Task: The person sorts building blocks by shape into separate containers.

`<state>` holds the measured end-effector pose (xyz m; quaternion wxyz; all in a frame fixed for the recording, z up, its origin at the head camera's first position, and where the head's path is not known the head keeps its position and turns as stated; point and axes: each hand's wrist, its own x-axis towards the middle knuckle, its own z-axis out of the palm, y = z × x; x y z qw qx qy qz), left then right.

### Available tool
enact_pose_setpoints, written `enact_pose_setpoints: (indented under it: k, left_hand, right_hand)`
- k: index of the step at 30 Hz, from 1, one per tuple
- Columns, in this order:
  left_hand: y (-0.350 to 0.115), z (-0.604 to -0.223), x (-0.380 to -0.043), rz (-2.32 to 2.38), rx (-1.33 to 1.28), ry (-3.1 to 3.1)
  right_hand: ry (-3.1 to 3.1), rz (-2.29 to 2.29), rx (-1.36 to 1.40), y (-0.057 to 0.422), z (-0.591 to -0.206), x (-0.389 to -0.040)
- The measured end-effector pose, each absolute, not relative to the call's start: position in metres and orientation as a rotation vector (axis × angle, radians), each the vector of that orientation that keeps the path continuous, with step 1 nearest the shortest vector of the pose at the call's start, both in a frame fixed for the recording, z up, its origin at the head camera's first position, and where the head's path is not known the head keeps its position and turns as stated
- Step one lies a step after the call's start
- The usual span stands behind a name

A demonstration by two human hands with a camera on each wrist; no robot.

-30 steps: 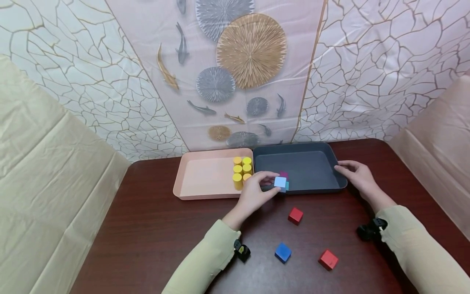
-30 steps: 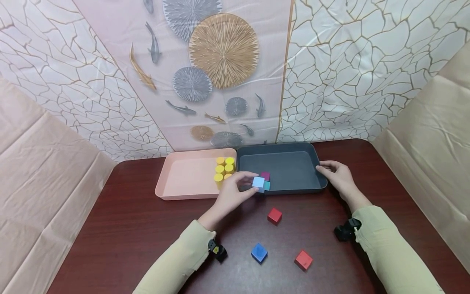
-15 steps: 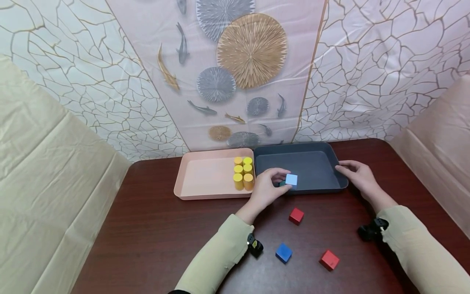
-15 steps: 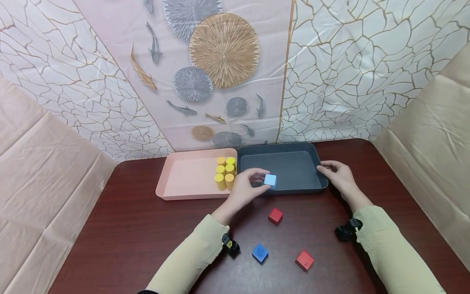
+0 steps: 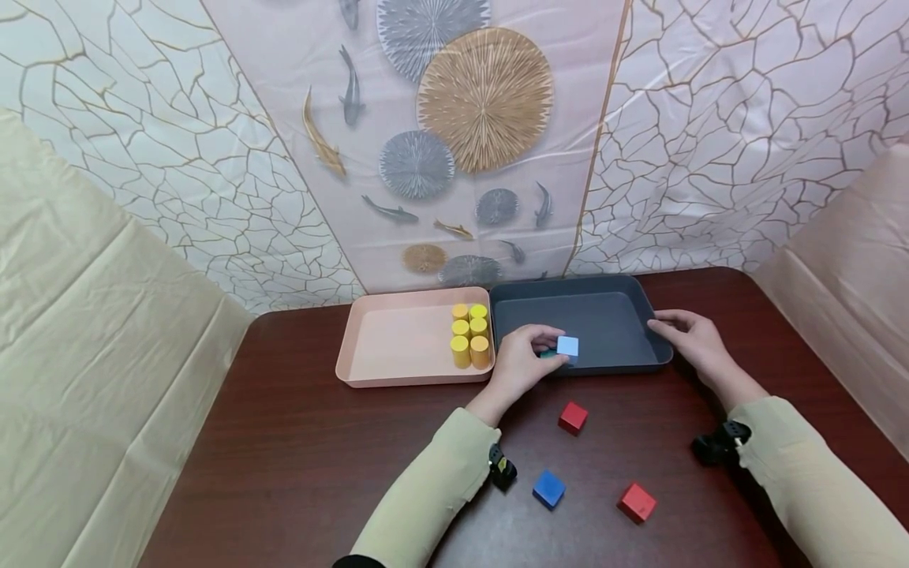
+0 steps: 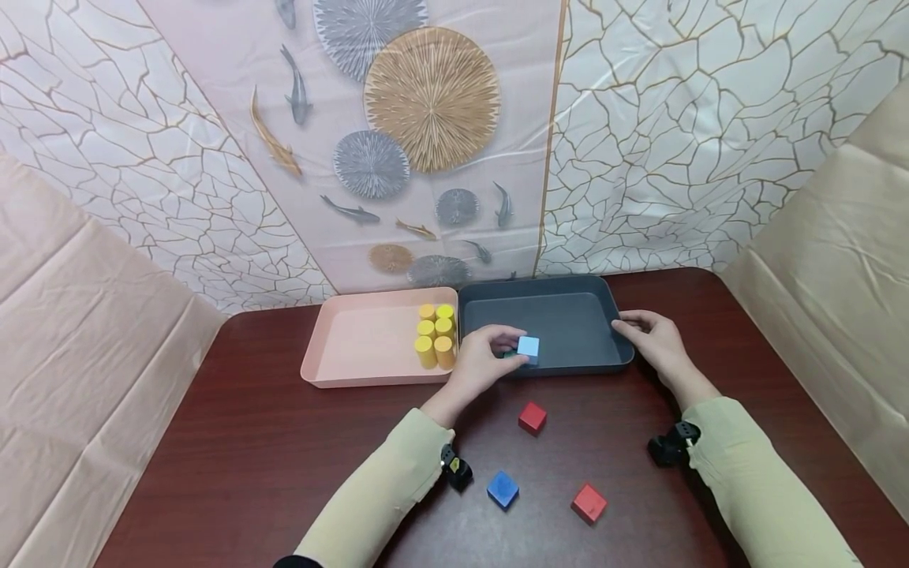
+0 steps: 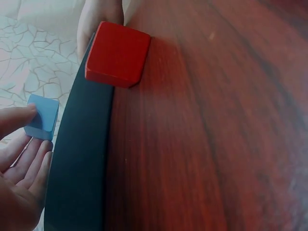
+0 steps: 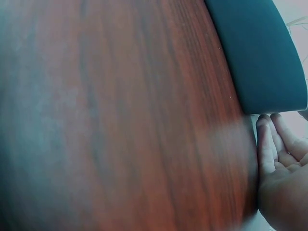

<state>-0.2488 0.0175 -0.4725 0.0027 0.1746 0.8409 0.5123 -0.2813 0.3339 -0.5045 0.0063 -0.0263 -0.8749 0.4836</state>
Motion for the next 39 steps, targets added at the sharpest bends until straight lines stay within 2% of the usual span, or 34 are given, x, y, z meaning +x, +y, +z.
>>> enact_pose_setpoints:
  k: [17,39]
  left_hand:
    - [0.026,-0.478,-0.254,1.424,0.519,2.722]
    - [0.031,-0.482,-0.256,1.311,0.613,2.781]
  right_hand:
    - [-2.739,1.515,-0.092,0.333,-0.503,-0.281]
    - [-2.739,1.489,-0.067,0.333,-0.506,-0.282]
